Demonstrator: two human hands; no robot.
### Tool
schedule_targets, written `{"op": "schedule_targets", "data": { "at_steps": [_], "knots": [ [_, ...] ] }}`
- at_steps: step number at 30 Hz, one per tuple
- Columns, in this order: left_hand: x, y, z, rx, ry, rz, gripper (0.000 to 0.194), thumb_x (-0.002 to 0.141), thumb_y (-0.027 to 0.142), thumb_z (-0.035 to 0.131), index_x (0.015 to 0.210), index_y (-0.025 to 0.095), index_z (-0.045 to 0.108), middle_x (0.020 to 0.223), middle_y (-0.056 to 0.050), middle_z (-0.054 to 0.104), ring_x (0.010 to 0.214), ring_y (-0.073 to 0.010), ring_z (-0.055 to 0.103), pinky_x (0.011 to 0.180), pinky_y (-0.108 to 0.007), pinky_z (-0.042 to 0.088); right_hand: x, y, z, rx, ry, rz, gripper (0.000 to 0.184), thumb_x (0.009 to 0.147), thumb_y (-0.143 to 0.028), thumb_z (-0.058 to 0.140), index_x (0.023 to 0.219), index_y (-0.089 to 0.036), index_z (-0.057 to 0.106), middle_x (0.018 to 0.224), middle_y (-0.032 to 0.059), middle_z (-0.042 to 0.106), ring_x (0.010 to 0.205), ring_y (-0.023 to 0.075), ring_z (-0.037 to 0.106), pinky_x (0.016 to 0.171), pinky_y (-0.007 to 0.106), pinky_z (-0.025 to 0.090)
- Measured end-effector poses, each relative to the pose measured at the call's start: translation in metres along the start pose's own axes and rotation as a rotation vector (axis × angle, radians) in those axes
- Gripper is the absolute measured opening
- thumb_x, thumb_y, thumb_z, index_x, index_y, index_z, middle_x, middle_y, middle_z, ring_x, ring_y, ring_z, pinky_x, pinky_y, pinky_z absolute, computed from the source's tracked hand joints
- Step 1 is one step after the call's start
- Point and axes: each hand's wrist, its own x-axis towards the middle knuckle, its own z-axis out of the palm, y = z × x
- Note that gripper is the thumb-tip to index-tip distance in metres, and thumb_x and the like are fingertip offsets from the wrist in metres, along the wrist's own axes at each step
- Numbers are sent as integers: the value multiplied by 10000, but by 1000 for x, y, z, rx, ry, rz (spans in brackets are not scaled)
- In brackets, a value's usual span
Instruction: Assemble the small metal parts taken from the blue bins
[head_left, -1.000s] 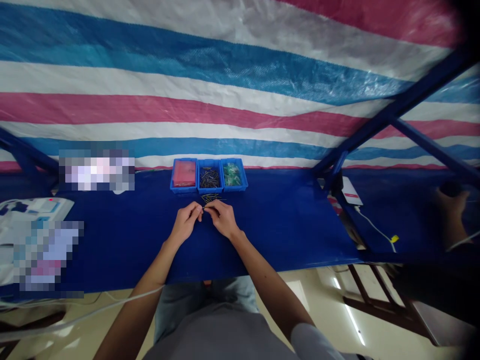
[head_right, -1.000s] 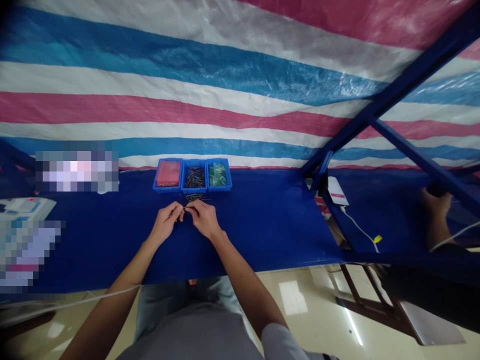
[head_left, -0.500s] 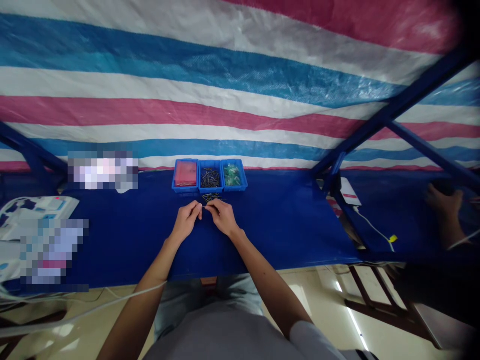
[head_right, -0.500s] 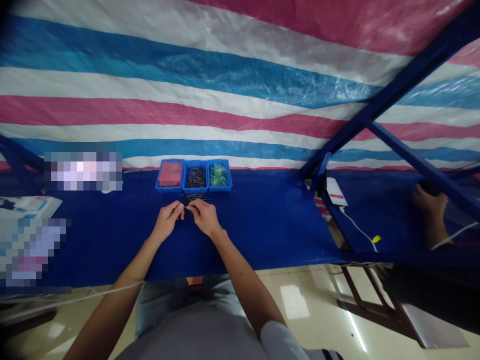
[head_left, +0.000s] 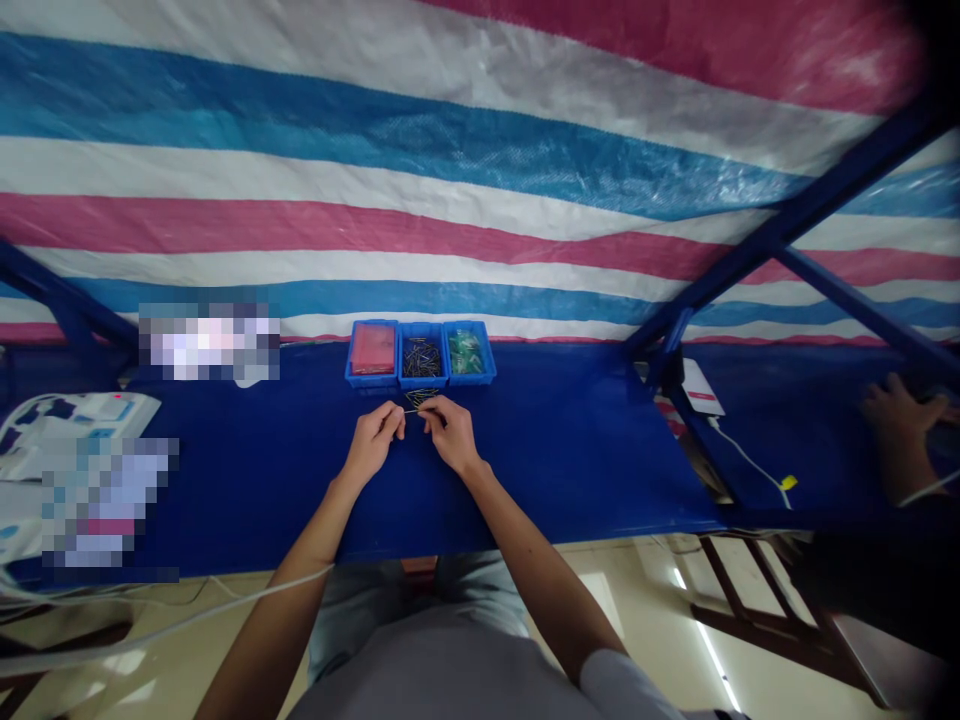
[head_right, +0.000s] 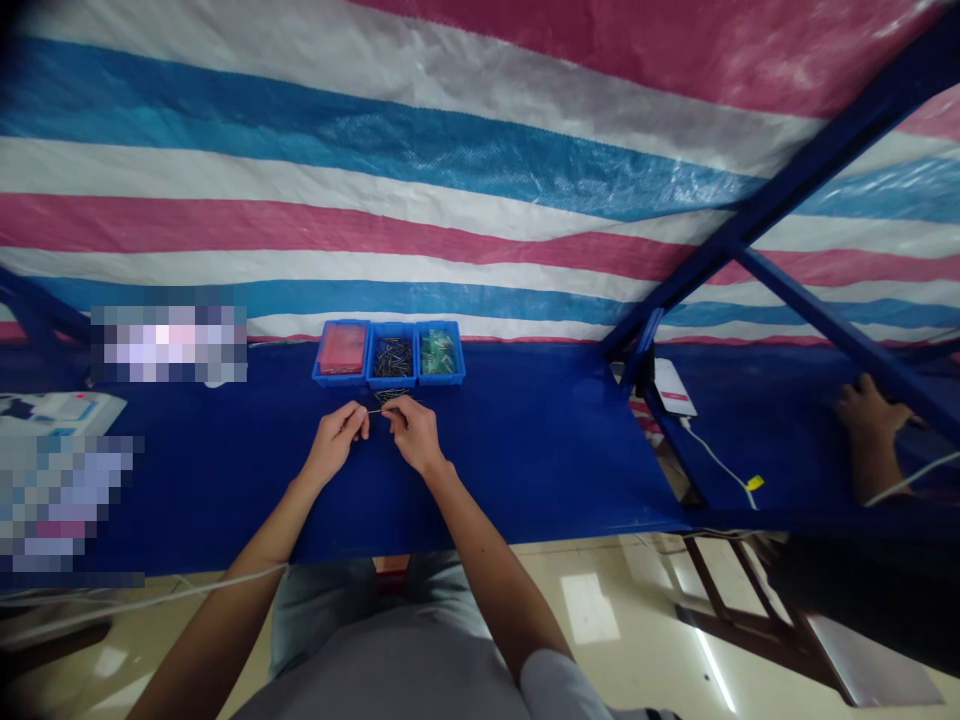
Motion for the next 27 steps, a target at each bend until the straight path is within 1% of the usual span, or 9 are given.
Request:
{"op": "schedule_targets", "data": {
  "at_steps": [3, 9, 14, 21, 27],
  "knots": [
    [0, 0, -1, -21, 1, 2, 401, 1005, 435, 423, 722, 184, 556, 634, 4, 594, 584, -130, 517, 617, -243, 401, 0, 0, 0, 6, -4, 16, 162, 962, -257, 510, 940, -207, 662, 823, 21, 656, 632, 131, 613, 686, 256, 508],
    [1, -2, 0, -17, -13, 11, 368, 993, 437, 448, 765, 182, 583, 630, 7, 595, 601, -138, 546, 624, -244, 410, 0, 0, 0, 1, -7, -16, 154, 958, -234, 525, 936, -206, 675, 783, 7, 644, 634, 127, 608, 693, 251, 495],
    [1, -3, 0, 15, -24, 14, 378, 988, 459, 447, 760, 187, 578, 635, 3, 606, 618, -147, 570, 634, -244, 420, 0, 0, 0, -38, -48, -14, 168, 968, -254, 526, 951, -212, 688, 805, 18, 669, 655, 134, 620, 697, 249, 494],
    [1, -3, 1, 33, -27, 25, 370, 985, 456, 451, 762, 194, 587, 651, 2, 620, 631, -152, 578, 649, -247, 426, 0, -1, -1, -76, -68, -29, 160, 968, -264, 542, 969, -213, 694, 847, 30, 695, 725, 150, 646, 707, 250, 487],
    [2, -6, 3, -5, -37, 43, 345, 983, 450, 456, 798, 193, 593, 700, -7, 634, 662, -155, 599, 680, -253, 459, 0, -1, 0, -101, -73, -37, 169, 973, -262, 534, 962, -212, 696, 867, 39, 706, 777, 165, 660, 723, 256, 487]
  ]
}}
